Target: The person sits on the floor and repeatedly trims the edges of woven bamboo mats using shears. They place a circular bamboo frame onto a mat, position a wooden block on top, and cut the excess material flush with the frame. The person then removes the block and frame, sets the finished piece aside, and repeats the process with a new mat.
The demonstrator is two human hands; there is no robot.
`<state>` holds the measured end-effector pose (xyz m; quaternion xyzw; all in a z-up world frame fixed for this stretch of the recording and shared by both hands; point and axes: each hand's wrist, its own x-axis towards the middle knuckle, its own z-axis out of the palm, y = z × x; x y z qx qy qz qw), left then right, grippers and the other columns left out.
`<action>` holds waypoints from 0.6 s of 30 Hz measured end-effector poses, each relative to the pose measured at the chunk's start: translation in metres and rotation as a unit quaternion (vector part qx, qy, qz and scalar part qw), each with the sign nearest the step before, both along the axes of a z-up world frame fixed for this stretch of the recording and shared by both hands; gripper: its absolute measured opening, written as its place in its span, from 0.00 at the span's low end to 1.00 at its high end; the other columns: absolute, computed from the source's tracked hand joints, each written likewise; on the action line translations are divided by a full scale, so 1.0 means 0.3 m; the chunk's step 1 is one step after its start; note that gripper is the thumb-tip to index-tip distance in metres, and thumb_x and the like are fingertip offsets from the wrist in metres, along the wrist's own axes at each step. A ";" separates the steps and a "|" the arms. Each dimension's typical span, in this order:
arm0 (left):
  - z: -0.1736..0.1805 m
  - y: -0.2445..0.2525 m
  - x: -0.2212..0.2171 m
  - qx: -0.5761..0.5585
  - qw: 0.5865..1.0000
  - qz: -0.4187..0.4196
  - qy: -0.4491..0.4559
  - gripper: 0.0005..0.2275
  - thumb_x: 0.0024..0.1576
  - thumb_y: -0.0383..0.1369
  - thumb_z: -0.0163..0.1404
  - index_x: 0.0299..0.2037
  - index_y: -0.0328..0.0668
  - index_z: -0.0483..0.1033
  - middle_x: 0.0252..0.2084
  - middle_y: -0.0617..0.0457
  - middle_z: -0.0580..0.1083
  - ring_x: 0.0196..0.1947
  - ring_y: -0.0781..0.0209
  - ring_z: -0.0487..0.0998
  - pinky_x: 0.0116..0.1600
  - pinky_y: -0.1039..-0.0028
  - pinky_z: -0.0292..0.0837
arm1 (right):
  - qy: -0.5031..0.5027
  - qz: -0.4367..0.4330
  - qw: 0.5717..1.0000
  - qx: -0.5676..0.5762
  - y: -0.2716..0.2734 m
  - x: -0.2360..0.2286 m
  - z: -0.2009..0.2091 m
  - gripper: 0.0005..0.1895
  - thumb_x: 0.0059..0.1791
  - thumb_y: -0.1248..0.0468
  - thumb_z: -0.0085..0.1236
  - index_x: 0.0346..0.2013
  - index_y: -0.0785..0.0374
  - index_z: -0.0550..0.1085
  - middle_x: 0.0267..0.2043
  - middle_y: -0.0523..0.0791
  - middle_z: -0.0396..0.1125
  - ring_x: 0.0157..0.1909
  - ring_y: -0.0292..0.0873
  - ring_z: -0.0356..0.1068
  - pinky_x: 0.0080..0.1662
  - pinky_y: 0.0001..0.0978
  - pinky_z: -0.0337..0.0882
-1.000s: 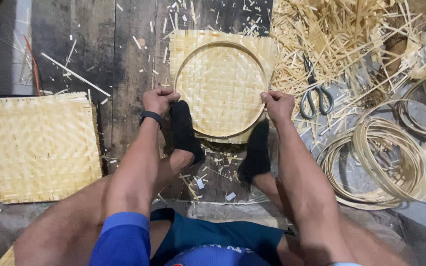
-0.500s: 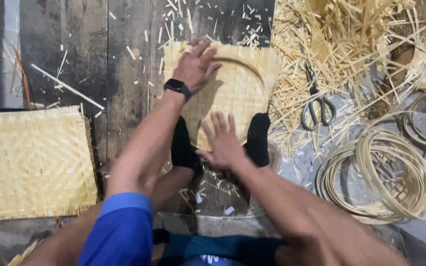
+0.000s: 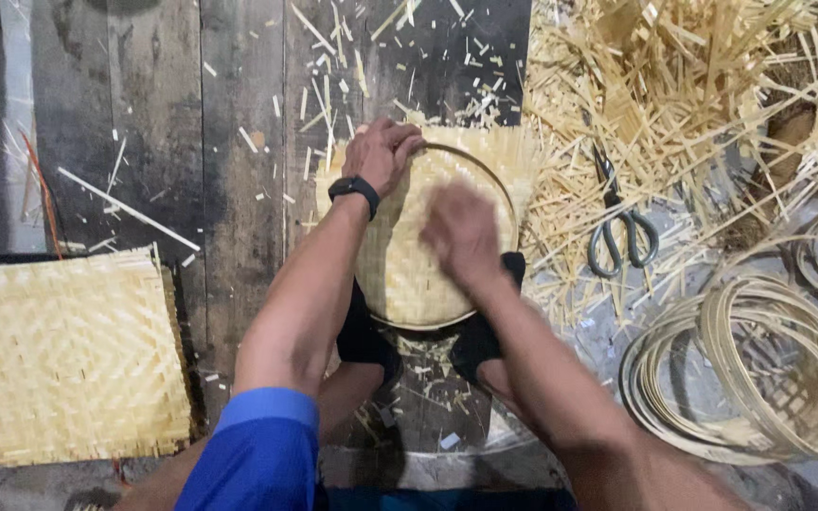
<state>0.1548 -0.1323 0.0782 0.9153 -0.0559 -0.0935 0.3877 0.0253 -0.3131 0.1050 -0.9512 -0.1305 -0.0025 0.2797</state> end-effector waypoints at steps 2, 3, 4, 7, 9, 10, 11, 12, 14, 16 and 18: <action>0.003 0.002 0.002 -0.008 1.000 -0.002 -0.006 0.11 0.59 0.44 0.52 0.43 0.55 0.85 0.46 0.52 0.78 0.45 0.47 0.79 0.50 0.59 0.72 | -0.220 0.006 0.971 -0.097 -0.045 0.197 0.039 0.23 0.51 0.55 0.58 0.56 0.65 0.76 0.59 0.53 0.71 0.60 0.59 0.70 0.58 0.48 0.67; 0.004 0.001 0.001 0.000 1.000 -0.006 -0.004 0.12 0.61 0.45 0.50 0.43 0.55 0.84 0.47 0.51 0.78 0.45 0.46 0.79 0.51 0.58 0.72 | -0.126 -0.020 0.991 -0.033 -0.053 0.260 0.053 0.18 0.52 0.57 0.57 0.52 0.64 0.78 0.53 0.53 0.73 0.54 0.58 0.71 0.54 0.48 0.69; 0.002 -0.006 -0.006 0.010 1.000 -0.010 0.001 0.13 0.62 0.46 0.49 0.44 0.54 0.84 0.47 0.50 0.78 0.46 0.45 0.78 0.52 0.58 0.72 | -0.027 -0.044 0.998 0.032 -0.057 0.309 0.058 0.13 0.54 0.58 0.56 0.47 0.63 0.79 0.47 0.53 0.74 0.49 0.57 0.72 0.49 0.47 0.70; -0.010 -0.006 0.027 0.022 0.998 -0.006 0.065 0.16 0.63 0.49 0.47 0.44 0.52 0.84 0.45 0.48 0.79 0.47 0.45 0.79 0.53 0.57 0.72 | 0.151 -0.097 0.978 0.108 -0.059 0.376 0.041 0.11 0.56 0.60 0.54 0.41 0.63 0.81 0.34 0.53 0.73 0.35 0.54 0.73 0.41 0.45 0.71; -0.029 -0.013 0.052 0.030 0.988 0.012 0.152 0.18 0.60 0.52 0.47 0.44 0.52 0.84 0.44 0.47 0.81 0.46 0.47 0.80 0.53 0.58 0.73 | 0.241 -0.138 0.952 0.126 -0.069 0.393 0.019 0.12 0.57 0.60 0.54 0.40 0.64 0.81 0.31 0.55 0.72 0.34 0.58 0.71 0.40 0.47 0.69; -0.046 -0.017 0.081 0.037 0.977 0.023 0.207 0.20 0.58 0.54 0.48 0.45 0.53 0.84 0.43 0.47 0.81 0.44 0.48 0.81 0.52 0.59 0.74 | 0.289 -0.165 0.933 0.138 -0.076 0.407 0.006 0.12 0.57 0.59 0.55 0.40 0.63 0.81 0.32 0.57 0.71 0.36 0.62 0.69 0.40 0.49 0.68; -0.068 -0.019 0.094 0.043 0.964 0.033 0.262 0.21 0.56 0.56 0.49 0.46 0.53 0.84 0.42 0.47 0.82 0.43 0.50 0.82 0.52 0.59 0.75 | 0.335 -0.192 0.910 0.150 -0.082 0.408 -0.006 0.13 0.58 0.58 0.56 0.39 0.63 0.82 0.33 0.59 0.70 0.38 0.66 0.68 0.41 0.52 0.66; -0.094 -0.021 0.108 0.046 0.963 0.036 0.261 0.23 0.54 0.57 0.52 0.46 0.50 0.85 0.42 0.45 0.82 0.43 0.49 0.83 0.52 0.60 0.76 | 0.240 -0.169 0.942 0.161 -0.081 0.400 -0.016 0.12 0.57 0.59 0.56 0.38 0.64 0.81 0.36 0.57 0.71 0.39 0.62 0.70 0.43 0.49 0.68; -0.160 -0.002 0.143 0.049 0.964 0.040 0.258 0.26 0.51 0.58 0.56 0.46 0.44 0.85 0.42 0.42 0.82 0.43 0.49 0.84 0.51 0.61 0.77 | 0.039 -0.115 0.978 0.171 -0.070 0.367 -0.039 0.09 0.54 0.63 0.56 0.36 0.66 0.80 0.42 0.54 0.74 0.43 0.53 0.73 0.47 0.44 0.73; -0.227 0.014 0.153 0.074 0.975 0.003 0.208 0.26 0.49 0.56 0.59 0.45 0.42 0.84 0.44 0.41 0.80 0.46 0.46 0.81 0.51 0.61 0.74 | -0.246 -0.123 0.961 -0.019 -0.093 0.250 -0.050 0.12 0.56 0.60 0.53 0.41 0.66 0.78 0.45 0.57 0.72 0.51 0.61 0.70 0.54 0.55 0.66; -0.275 0.010 0.148 -0.079 0.985 0.019 0.155 0.23 0.46 0.51 0.61 0.43 0.41 0.84 0.41 0.43 0.82 0.43 0.51 0.84 0.50 0.66 0.77 | 0.067 -0.250 0.963 -0.071 -0.144 0.211 -0.097 0.22 0.60 0.55 0.44 0.38 0.68 0.78 0.44 0.61 0.71 0.51 0.65 0.69 0.60 0.58 0.64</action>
